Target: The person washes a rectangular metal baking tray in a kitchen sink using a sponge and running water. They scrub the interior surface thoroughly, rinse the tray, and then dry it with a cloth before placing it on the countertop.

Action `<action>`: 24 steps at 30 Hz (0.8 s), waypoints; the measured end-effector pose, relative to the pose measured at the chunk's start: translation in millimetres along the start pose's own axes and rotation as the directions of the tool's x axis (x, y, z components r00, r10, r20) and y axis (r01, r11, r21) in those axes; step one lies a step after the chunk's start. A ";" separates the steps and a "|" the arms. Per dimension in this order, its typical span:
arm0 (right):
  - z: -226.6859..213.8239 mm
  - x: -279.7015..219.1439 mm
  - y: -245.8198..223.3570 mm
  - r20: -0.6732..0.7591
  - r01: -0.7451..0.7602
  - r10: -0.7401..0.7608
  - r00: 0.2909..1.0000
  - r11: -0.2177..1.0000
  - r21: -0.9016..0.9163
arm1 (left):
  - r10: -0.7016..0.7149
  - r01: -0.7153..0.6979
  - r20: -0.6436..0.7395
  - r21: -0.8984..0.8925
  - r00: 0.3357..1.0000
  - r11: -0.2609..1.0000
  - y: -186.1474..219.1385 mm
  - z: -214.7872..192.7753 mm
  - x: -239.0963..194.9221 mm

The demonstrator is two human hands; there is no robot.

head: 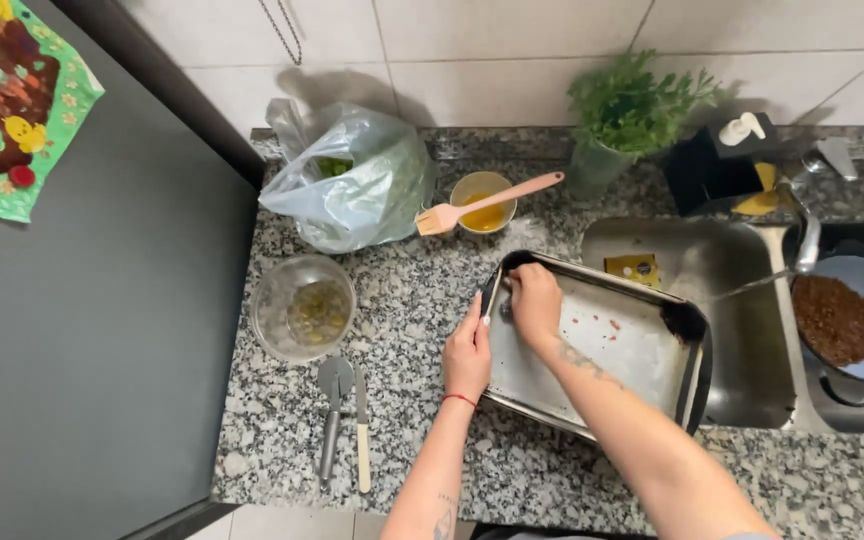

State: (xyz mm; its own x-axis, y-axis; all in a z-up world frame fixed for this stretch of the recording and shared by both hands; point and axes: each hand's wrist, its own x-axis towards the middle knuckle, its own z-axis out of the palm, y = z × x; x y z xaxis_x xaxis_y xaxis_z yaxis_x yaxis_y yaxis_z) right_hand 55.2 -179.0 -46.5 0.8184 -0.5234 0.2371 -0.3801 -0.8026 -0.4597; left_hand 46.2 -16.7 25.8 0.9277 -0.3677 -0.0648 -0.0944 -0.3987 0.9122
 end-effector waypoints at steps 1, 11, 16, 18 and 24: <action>0.3 -8.0 -6.4 0.000 0.000 0.000 1.000 1.000 0.003 | 0.000 0.000 -0.001 0.002 1.000 1.000 -4.3 1.7 6.4; -2.5 -13.8 5.3 0.004 0.155 -0.157 0.988 0.979 0.136 | 0.021 -0.022 0.007 0.061 1.000 0.998 -9.5 9.5 5.0; -18.0 -46.5 -19.6 0.002 0.123 -0.127 0.992 0.959 0.256 | 0.057 -0.054 -0.029 0.097 0.998 0.994 -24.4 17.0 10.0; -33.6 -78.8 -32.4 0.163 0.277 -0.325 0.932 0.925 0.259 | 0.064 -0.063 -0.009 0.122 0.998 0.990 -24.6 17.7 5.4; -3.9 -11.5 20.8 -0.070 0.170 -0.160 0.985 0.969 0.177 | 0.014 -0.016 0.050 0.041 0.999 0.999 -15.3 14.9 1.2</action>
State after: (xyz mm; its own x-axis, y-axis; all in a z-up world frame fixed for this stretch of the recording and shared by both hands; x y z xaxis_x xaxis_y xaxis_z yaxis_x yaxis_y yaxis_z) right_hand 36.2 -190.7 -55.5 0.8365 -0.4068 0.3672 -0.1526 -0.8165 -0.5569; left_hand 43.3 -23.6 5.7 0.9070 -0.4149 -0.0722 -0.1242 -0.4272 0.8956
